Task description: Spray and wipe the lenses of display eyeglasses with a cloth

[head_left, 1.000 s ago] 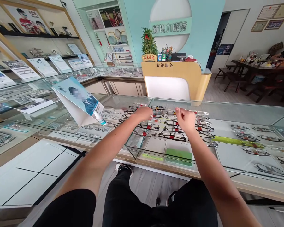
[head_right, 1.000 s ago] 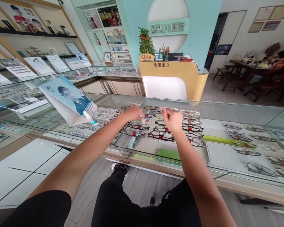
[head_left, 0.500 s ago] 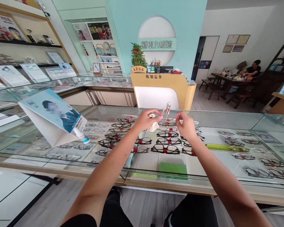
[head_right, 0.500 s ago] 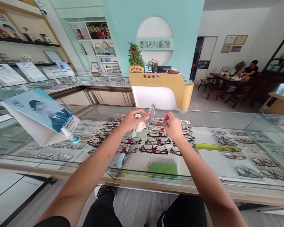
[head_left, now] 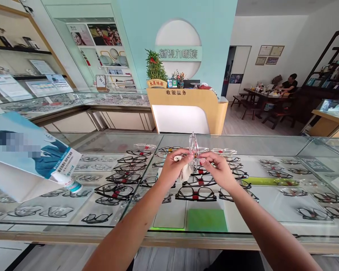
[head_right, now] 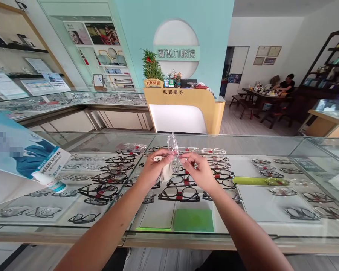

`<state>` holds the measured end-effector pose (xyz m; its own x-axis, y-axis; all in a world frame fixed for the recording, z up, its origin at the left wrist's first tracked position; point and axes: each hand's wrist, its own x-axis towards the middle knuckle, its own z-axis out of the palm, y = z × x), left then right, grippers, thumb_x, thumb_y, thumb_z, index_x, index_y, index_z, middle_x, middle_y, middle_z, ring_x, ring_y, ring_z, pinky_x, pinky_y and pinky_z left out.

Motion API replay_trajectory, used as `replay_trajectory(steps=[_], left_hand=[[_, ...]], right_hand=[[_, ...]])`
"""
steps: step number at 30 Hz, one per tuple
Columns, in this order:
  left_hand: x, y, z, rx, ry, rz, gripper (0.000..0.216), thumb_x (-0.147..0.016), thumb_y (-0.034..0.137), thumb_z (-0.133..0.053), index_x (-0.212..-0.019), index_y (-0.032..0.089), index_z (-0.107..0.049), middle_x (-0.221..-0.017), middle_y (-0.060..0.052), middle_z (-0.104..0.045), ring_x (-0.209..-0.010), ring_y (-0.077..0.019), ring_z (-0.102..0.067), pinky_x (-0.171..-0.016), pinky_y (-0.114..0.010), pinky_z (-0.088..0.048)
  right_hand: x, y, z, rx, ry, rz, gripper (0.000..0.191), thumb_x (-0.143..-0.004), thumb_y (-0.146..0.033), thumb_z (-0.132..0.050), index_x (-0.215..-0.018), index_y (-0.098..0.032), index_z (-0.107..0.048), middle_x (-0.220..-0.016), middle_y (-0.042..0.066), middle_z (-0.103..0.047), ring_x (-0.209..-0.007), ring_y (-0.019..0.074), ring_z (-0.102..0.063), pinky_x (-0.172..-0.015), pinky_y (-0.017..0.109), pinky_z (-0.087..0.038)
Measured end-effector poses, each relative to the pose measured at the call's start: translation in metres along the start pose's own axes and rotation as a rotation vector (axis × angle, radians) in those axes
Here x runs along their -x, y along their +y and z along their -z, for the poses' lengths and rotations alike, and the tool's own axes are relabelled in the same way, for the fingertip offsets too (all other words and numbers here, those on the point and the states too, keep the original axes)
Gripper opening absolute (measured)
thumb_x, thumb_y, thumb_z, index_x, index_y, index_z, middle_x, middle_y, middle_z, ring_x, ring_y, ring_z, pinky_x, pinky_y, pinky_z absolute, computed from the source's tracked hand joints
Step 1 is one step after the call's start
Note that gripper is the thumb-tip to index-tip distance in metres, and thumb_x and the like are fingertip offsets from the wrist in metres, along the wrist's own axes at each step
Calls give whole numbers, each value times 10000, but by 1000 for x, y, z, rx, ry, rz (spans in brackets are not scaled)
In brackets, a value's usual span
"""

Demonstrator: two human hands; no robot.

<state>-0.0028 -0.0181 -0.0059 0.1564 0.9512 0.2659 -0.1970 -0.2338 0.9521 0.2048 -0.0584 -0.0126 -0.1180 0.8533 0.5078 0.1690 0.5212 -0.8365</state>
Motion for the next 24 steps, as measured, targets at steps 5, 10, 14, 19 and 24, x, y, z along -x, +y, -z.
replay_trajectory(steps=[5, 10, 14, 19, 24], left_hand=[[1, -2, 0, -34, 33, 28, 553, -656, 701, -1045, -913, 240, -880, -1052, -89, -904, -949, -268, -816, -855, -367, -611], [3, 0, 1, -173, -27, -37, 475, -732, 648, -1011, -935, 234, -897, -870, -33, -834, -717, -173, -688, -679, -296, -515], [2, 3, 1, -202, -85, -72, 458, -792, 659, -969, -951, 236, -899, -928, -50, -856, -835, -217, -753, -808, -333, -598], [-1, 2, 2, -176, -131, -5, 532, -789, 727, -961, -991, 236, -921, -1021, -100, -898, -1037, -322, -834, -972, -432, -661], [-4, -1, 5, -132, -79, -11, 539, -760, 731, -990, -1007, 255, -931, -1134, -107, -910, -1149, -348, -838, -1042, -462, -657]], right_hand=[[4, 1, -5, 0, 9, 23, 256, -1028, -494, -806, -1078, -245, -836, -676, -58, -554, -654, 161, -536, -702, 327, -488], [5, 0, -7, -33, -3, -7, 323, -1028, -560, -813, -978, -242, -839, -683, -39, -572, -659, 161, -528, -690, 327, -464], [4, -8, -3, -67, -19, -14, 392, -1029, -615, -809, -919, -239, -817, -691, -27, -609, -654, 157, -526, -680, 323, -455], [4, -14, -1, -28, -8, 4, 422, -1041, -633, -794, -894, -238, -801, -647, -40, -579, -625, 151, -505, -666, 322, -461], [4, -10, 1, 59, 110, 6, 415, -1050, -638, -765, -954, -238, -824, -657, -27, -636, -638, 169, -579, -690, 339, -515]])
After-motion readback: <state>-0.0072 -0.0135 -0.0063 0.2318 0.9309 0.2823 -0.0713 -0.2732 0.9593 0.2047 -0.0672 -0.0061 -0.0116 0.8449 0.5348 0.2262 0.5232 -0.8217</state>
